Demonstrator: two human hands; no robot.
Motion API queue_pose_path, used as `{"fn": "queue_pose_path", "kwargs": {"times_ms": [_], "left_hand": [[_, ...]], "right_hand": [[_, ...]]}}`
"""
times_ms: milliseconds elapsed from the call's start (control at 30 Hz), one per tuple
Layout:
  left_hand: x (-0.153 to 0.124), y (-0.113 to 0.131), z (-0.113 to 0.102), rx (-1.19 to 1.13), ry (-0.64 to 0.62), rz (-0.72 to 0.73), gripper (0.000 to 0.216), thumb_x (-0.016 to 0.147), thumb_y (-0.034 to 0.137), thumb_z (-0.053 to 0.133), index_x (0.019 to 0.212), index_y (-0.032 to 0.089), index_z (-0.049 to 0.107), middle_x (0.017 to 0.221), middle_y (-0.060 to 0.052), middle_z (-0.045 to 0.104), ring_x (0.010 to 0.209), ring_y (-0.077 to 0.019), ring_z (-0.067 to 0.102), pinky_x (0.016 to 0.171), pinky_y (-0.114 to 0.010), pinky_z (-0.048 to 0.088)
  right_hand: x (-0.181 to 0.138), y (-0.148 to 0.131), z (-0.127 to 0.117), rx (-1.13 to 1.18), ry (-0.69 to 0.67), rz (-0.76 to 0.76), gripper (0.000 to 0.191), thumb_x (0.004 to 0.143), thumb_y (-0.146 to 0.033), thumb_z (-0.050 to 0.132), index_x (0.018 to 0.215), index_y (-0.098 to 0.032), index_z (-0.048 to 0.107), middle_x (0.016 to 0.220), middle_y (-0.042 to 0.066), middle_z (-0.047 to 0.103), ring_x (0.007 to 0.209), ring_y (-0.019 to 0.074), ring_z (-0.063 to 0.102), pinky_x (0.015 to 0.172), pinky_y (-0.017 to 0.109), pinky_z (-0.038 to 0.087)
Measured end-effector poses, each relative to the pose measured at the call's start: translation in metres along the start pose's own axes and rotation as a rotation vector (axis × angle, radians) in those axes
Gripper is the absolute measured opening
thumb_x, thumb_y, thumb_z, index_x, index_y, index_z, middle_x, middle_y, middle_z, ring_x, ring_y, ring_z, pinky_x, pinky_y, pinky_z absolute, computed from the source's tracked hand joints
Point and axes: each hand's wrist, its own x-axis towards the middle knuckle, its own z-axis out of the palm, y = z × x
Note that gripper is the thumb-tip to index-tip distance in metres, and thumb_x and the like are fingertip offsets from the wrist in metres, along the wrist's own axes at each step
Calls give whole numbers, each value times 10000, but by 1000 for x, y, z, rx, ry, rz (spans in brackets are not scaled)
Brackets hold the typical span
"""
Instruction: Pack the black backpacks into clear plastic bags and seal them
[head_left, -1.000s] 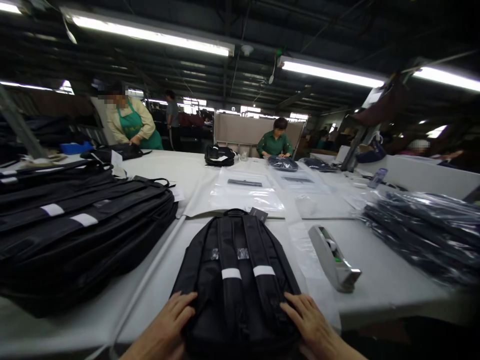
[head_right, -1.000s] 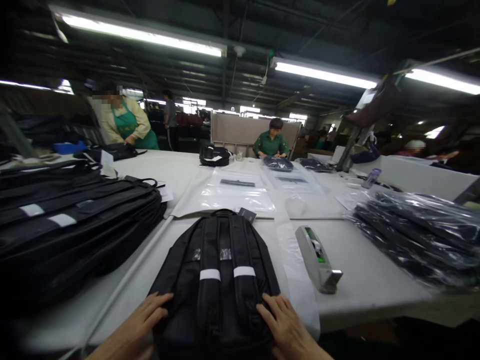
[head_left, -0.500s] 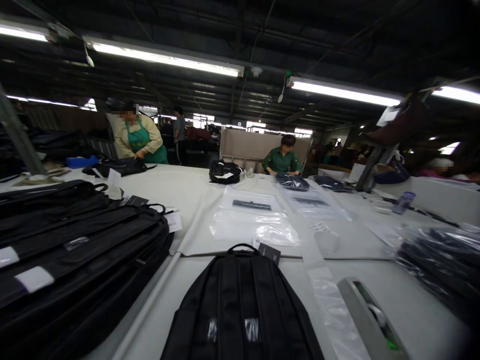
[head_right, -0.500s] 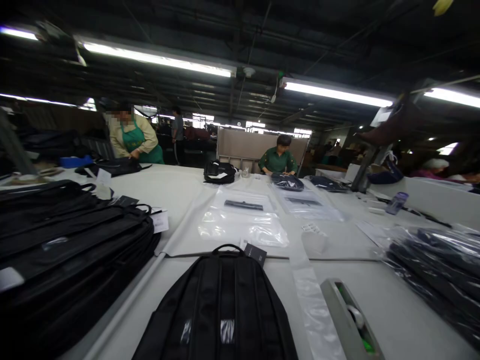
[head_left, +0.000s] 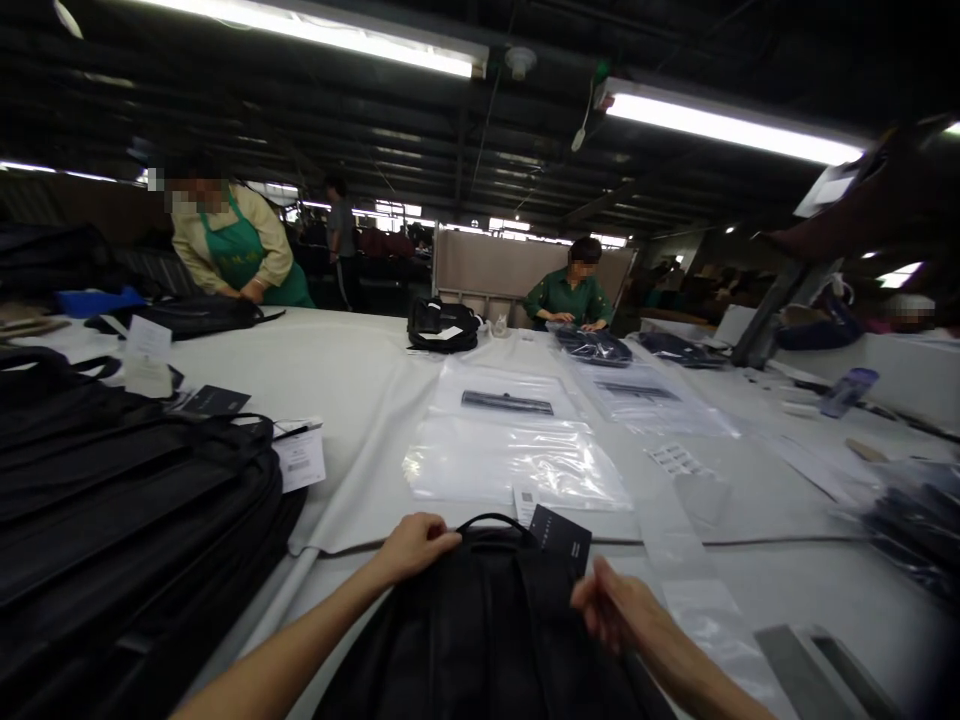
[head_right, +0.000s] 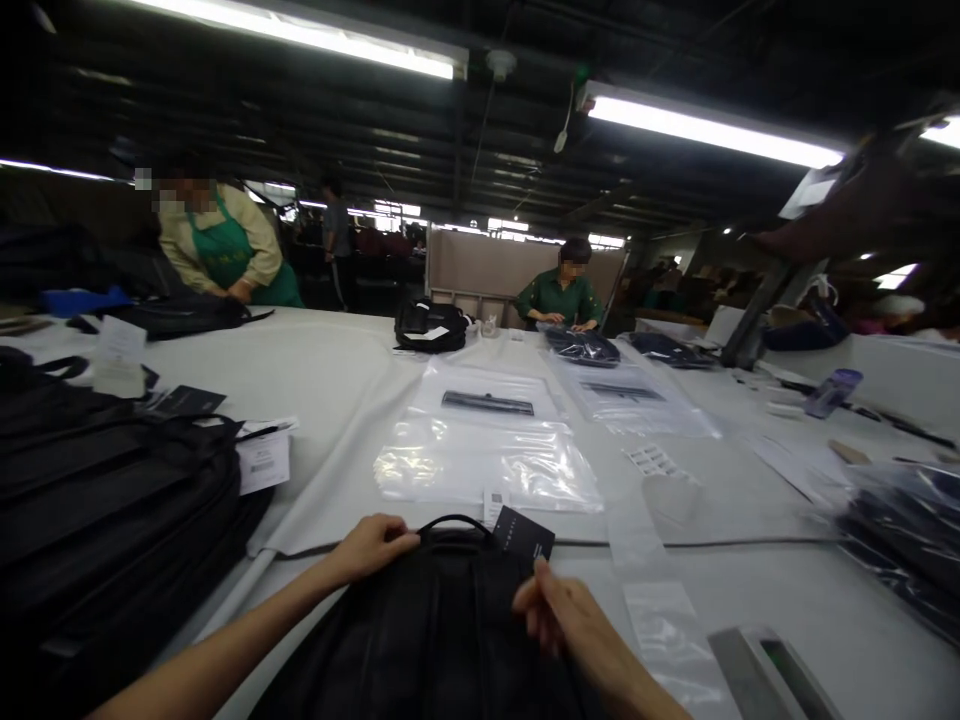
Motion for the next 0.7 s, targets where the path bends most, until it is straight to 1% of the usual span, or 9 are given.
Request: {"fn": "queue_pose_path", "kwargs": {"times_ms": [67,133,200,267,367,467,533,633,700], "left_hand": [[12,3,3,6,-69,17,250,663,426,611,655,177,594,630,8,577,661,-183,548,573,-248,356],[16,5,4,9,-112,30,244,586,383,676,650,177,562,635,19,543,659,-174,520,561,-241,332],[17,8,3,5,-135,35,276,562,380,692,654,174,533,640,23,515,658,-170,497,559,-240,321],[14,12,1,-1,-143,44,288,575,393,679,643,172,507,624,27,484,644,-166,478,556,-241,315],[8,21,-3,-15,-150,102,246,610,367,644,628,172,494,611,36,455,638,-160,468,562,-240,321],[2,30,-6,-39,-153,184,182,644,334,615,675,172,539,678,28,503,686,-166,498,610,-243,362],[0,33,-6,-48,-130,212,176,647,328,621,712,172,573,776,6,546,765,-187,524,681,-261,394],[-7,30,-4,-50,-77,192,243,675,350,615,833,166,617,895,-42,585,859,-226,547,780,-311,420],[-26,20,-4,-47,10,132,336,770,394,525,1010,173,604,1004,-79,596,940,-253,549,861,-367,413]], "right_hand": [[34,1,3,-141,241,-34,490,815,-601,369,728,-173,591,657,36,565,632,183,539,584,289,415],[62,8,7,-275,323,-66,395,813,-531,408,742,-182,579,656,29,568,643,191,538,617,304,411],[81,19,8,-308,352,-45,378,835,-478,364,839,-179,595,655,29,580,640,201,546,635,325,416],[89,27,4,-301,324,-36,384,845,-440,341,853,-173,618,666,38,606,659,210,567,656,339,429],[89,31,-8,-284,164,-112,324,808,-416,443,781,-182,666,751,40,666,747,210,609,717,324,456],[89,23,-18,-267,17,-199,311,771,-403,534,957,-205,686,950,36,685,886,201,620,815,304,463],[92,16,-21,-272,-32,-220,338,762,-398,554,1013,-210,680,986,41,684,921,208,621,845,317,465],[84,12,-21,-299,-31,-216,315,767,-402,547,968,-210,694,962,49,697,936,240,623,872,365,464],[61,14,-17,-342,96,-198,335,820,-428,475,977,-218,682,978,68,690,943,264,621,877,414,465]]}}
